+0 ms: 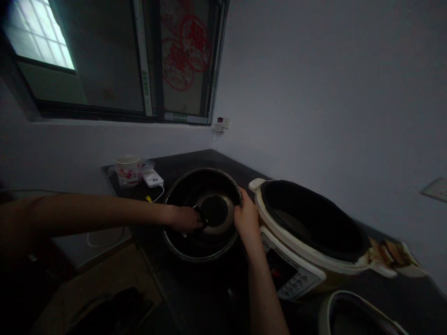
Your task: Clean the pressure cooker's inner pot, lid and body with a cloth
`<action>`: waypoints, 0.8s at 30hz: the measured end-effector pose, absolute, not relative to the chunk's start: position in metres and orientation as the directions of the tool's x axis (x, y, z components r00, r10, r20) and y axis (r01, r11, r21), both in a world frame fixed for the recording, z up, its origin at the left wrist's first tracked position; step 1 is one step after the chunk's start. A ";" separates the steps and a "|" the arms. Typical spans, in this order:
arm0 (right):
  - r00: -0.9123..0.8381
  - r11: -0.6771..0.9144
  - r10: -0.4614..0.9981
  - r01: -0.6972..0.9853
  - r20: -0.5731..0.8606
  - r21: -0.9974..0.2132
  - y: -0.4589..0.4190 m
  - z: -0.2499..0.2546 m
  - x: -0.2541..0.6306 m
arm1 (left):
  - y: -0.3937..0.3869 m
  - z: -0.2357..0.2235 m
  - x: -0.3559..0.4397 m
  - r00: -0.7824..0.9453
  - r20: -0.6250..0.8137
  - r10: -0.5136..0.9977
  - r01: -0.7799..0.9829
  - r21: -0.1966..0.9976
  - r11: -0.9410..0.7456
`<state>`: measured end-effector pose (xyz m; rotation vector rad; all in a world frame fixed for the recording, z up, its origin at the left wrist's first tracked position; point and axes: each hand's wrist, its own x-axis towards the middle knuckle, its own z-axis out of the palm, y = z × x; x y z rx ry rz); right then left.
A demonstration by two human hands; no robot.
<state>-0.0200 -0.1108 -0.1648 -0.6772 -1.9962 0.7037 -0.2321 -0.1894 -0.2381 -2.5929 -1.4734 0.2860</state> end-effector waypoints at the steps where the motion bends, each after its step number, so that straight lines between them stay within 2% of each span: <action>1: -0.457 0.689 0.693 0.192 0.557 -0.699 -0.112 -0.164 -0.020 | -0.190 -0.239 -0.230 0.509 -0.093 0.856 0.829 -0.214 -0.517; 13: -0.484 0.717 0.670 0.225 0.563 -0.659 -0.111 -0.164 -0.019 | -0.160 -0.208 -0.224 0.417 0.030 0.908 0.883 -0.252 -0.397; 19: -0.465 0.724 0.656 0.165 0.594 -0.670 -0.109 -0.167 -0.020 | -0.131 -0.181 -0.225 0.341 0.103 0.934 0.917 -0.254 -0.307; 24: -0.471 0.703 0.675 0.178 0.567 -0.689 -0.108 -0.168 -0.021 | -0.134 -0.185 -0.223 0.343 0.097 0.934 0.913 -0.269 -0.308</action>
